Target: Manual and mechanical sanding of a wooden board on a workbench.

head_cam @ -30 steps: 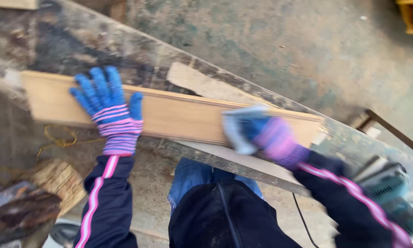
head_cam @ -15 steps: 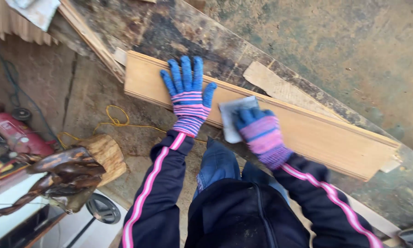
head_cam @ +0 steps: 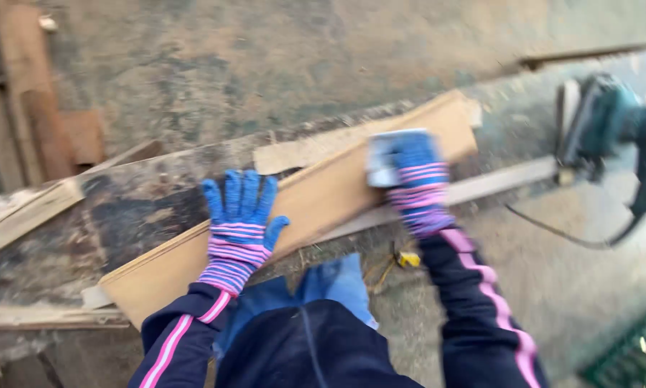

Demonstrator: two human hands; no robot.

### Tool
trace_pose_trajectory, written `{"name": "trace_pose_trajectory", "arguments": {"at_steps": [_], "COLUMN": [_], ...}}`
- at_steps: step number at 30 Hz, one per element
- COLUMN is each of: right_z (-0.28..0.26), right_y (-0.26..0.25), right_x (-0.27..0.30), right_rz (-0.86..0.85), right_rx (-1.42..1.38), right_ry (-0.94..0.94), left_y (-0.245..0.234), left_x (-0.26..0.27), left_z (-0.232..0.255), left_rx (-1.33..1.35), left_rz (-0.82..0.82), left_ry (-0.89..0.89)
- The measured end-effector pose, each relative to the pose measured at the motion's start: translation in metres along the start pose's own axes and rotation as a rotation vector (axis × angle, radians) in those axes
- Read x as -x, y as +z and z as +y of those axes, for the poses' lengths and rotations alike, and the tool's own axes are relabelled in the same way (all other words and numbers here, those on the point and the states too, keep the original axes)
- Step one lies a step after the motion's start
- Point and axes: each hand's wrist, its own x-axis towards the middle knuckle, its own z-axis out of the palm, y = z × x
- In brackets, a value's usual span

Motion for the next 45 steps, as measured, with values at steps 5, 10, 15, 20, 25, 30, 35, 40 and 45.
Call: {"name": "trace_pose_trajectory", "arguments": {"at_steps": [5, 10, 15, 20, 25, 30, 35, 40, 45], "right_z": [-0.107, -0.015, 0.035, -0.111, -0.019, -0.007, -0.111, -0.022, 0.087], "right_y": [0.066, 0.009, 0.042, 0.107, 0.048, 0.013, 0.072, 0.014, 0.000], "right_x": [0.054, -0.009, 0.004, 0.050, 0.008, -0.018, 0.012, -0.018, -0.031], "right_rz": [-0.106, -0.204, -0.010, -0.115, -0.197, -0.198, -0.178, -0.211, 0.032], "right_rx": [-0.006, 0.160, 0.382, 0.138, 0.221, 0.273, 0.208, 0.066, 0.330], "right_ry": [-0.308, -0.045, 0.037, -0.287, -0.303, -0.063, -0.277, -0.107, 0.160], "left_y": [-0.007, -0.007, -0.013, -0.017, -0.009, -0.010, -0.012, -0.006, -0.003], "left_x": [0.001, -0.002, -0.002, -0.002, 0.002, 0.001, 0.001, 0.004, 0.008], "left_z": [0.001, 0.000, 0.000, 0.000, -0.004, -0.003, -0.001, -0.003, -0.001], "left_rx": [-0.024, -0.062, -0.028, -0.026, -0.032, -0.016, 0.021, -0.013, -0.071], "left_rz": [-0.046, -0.061, -0.035, -0.078, -0.029, -0.026, 0.012, 0.034, 0.018], "left_ry": [-0.098, -0.084, -0.093, -0.122, -0.124, -0.134, -0.152, -0.174, -0.217]}}
